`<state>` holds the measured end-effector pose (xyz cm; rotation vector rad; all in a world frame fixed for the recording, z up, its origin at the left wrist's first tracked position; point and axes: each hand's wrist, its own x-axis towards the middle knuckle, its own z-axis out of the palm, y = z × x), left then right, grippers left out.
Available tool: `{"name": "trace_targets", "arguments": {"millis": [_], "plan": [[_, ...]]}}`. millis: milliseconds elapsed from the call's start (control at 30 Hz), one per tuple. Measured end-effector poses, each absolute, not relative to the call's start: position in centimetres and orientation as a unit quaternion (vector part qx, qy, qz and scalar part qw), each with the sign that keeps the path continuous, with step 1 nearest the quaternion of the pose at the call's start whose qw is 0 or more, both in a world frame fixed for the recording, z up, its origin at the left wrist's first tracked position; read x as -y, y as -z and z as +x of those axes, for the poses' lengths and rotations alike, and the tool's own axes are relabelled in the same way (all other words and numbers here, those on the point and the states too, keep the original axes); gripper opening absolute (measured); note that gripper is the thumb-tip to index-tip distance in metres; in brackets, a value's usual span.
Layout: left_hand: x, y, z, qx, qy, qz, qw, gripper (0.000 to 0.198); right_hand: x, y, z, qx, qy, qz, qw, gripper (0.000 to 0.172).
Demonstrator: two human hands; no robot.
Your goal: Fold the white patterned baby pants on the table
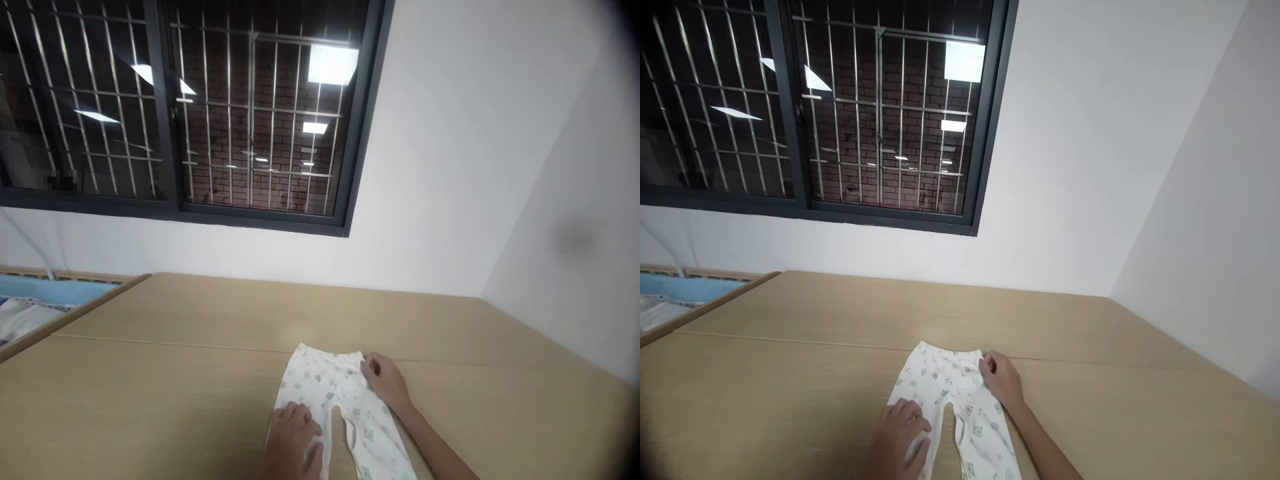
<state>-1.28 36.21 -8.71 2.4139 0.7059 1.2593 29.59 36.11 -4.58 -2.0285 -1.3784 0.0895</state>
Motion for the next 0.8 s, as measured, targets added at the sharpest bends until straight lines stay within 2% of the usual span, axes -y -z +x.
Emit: {"name": "trace_targets", "arguments": {"millis": [267, 467, 600, 667, 767, 800], "plan": [[-35.5, 8.0, -1.7, -0.320, -0.277, 0.871, 0.251, 0.023, -34.9, 5.9, 31.5, 0.506, -0.037, -0.783, 0.359, 0.027], [-35.0, 5.8, -1.7, -0.352, -0.265, 0.865, 0.239, 0.029, -34.0, 6.4, 32.6, 0.502, -0.048, -0.789, 0.350, 0.020], [-30.3, 4.1, 0.0, -0.340, -0.242, 0.876, 0.242, 0.036, -33.3, 6.2, 32.9, 0.509, -0.045, -0.791, 0.337, 0.021], [-27.0, 4.1, 2.1, -0.328, -0.237, 0.893, 0.197, 0.038, -33.0, 6.2, 33.1, 0.513, -0.042, -0.790, 0.332, 0.021], [-22.9, 6.1, 6.2, -0.222, -0.366, 0.903, -0.045, 0.064, -32.7, 6.2, 33.5, 0.522, -0.038, -0.785, 0.332, 0.019], [-22.1, 7.2, 7.6, -0.181, -0.368, 0.904, -0.118, 0.046, -32.6, 6.3, 33.7, 0.523, -0.036, -0.783, 0.335, 0.019]]}}
